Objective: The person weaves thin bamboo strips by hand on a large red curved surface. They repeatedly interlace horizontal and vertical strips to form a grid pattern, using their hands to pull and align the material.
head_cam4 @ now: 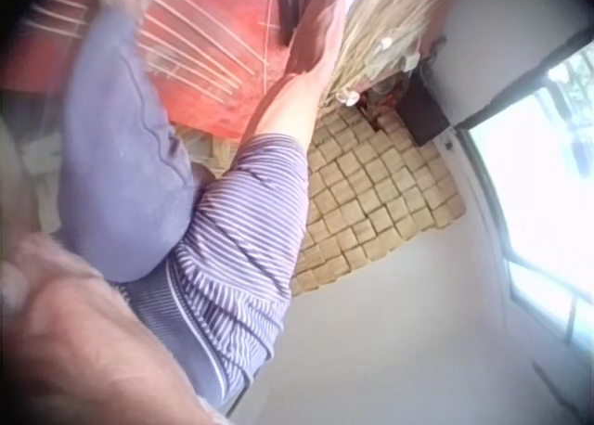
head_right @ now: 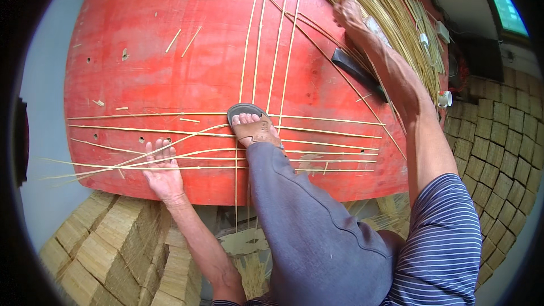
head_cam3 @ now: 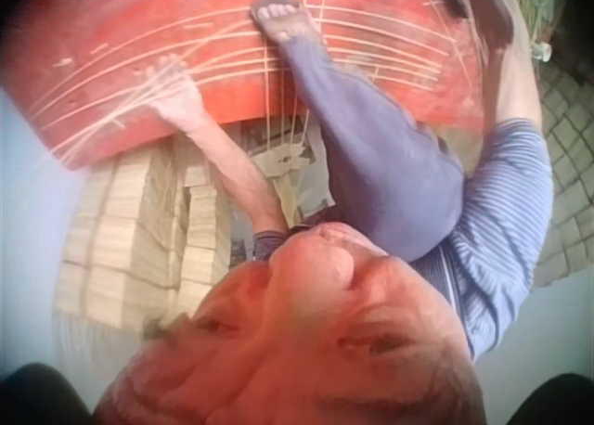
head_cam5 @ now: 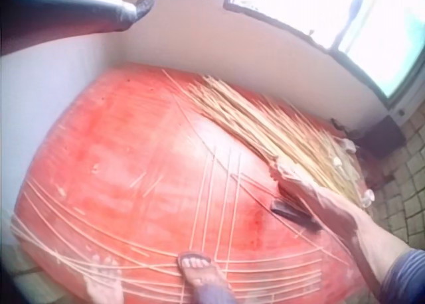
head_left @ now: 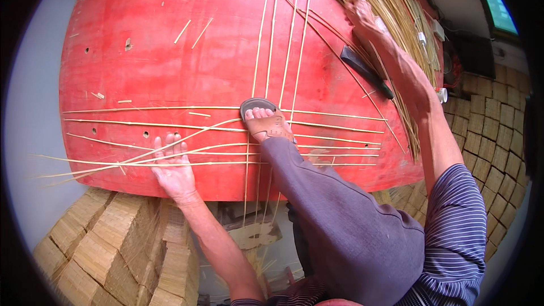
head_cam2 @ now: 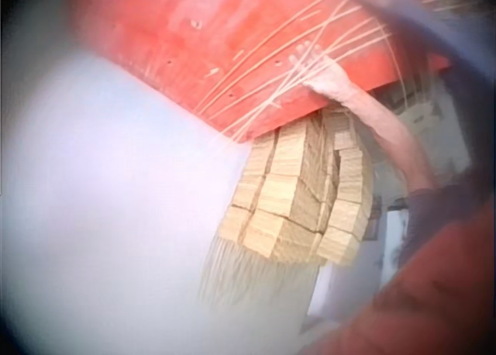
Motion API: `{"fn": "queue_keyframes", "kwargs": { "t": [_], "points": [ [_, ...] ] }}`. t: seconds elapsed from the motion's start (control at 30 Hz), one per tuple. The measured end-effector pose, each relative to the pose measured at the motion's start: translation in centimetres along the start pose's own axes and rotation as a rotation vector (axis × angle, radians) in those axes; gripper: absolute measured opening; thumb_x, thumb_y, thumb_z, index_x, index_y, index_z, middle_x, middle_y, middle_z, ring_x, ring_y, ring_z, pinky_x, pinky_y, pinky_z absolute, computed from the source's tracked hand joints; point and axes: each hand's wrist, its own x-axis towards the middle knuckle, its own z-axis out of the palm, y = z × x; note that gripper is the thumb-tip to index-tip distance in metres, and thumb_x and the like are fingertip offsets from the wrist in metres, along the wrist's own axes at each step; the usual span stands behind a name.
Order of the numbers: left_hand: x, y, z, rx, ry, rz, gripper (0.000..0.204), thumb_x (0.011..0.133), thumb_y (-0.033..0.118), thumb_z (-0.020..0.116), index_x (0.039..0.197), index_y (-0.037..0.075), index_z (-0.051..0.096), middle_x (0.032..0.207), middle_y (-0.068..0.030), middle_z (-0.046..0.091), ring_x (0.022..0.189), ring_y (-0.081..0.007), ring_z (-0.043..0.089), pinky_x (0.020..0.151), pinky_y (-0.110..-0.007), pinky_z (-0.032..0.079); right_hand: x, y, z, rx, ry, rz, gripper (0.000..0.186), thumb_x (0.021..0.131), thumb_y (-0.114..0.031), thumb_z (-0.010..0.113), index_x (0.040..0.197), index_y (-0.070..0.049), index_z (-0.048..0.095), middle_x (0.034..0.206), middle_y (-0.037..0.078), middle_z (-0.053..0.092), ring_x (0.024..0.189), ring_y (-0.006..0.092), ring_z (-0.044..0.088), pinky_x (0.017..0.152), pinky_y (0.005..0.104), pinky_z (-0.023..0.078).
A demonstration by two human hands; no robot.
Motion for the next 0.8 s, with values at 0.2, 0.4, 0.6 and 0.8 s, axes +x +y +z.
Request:
{"fn": "queue_keyframes", "kwargs": {
  "t": [0.2,0.4,0.6,0.8],
  "points": [
    [-1.2,2.4,-0.7,0.156,0.097,-0.008,0.069,0.102,0.051,0.045,0.15,0.002,0.035,0.136,-0.0215,0.057,0.121,-0.0326,0.059,0.104,-0.044,0.048,-6.4,-11.8,8.6,1.071,-0.376,-0.111,0.02,0.099,-0.027,0.059,0.093,-0.009,0.066,0.077,-0.005,0.059,0.069,0.0071,0.051,0.055,0.0254,0.039],
    [-0.6,1.0,1.6,0.215,-0.093,-0.077,0.073,0.097,0.036,0.062,0.152,0.001,0.029,0.137,-0.0202,0.057,0.118,-0.0314,0.061,0.102,-0.044,0.05,-21.6,-17.0,15.5,0.344,-0.463,-1.205,0.019,0.082,-0.008,0.063,0.101,-0.004,0.059,0.085,0.015,0.063,0.076,0.0342,0.067,0.061,0.0443,0.055],
    [-1.3,1.8,2.3,0.304,-0.16,0.023,0.061,0.095,0.025,0.068,0.145,0.004,0.041,0.132,-0.0156,0.061,0.111,-0.0319,0.064,0.1,-0.047,0.05,-25.6,-20.0,17.6,0.247,-0.703,-1.259,0.011,0.08,-0.013,0.061,0.089,-0.007,0.057,0.075,0.014,0.065,0.071,0.0352,0.067,0.053,0.0477,0.051],
    [-1.6,0.6,0.4,0.424,0.134,0.234,0.039,0.096,0.021,0.065,0.127,-0.002,0.056,0.118,-0.0159,0.066,0.103,-0.0292,0.066,0.094,-0.041,0.051,-20.0,-18.6,17.1,0.153,-0.465,-1.115,0.025,0.08,-0.025,0.073,0.067,-0.007,0.06,0.066,0.014,0.062,0.06,0.0356,0.063,0.049,0.047,0.047]
  ]
}}
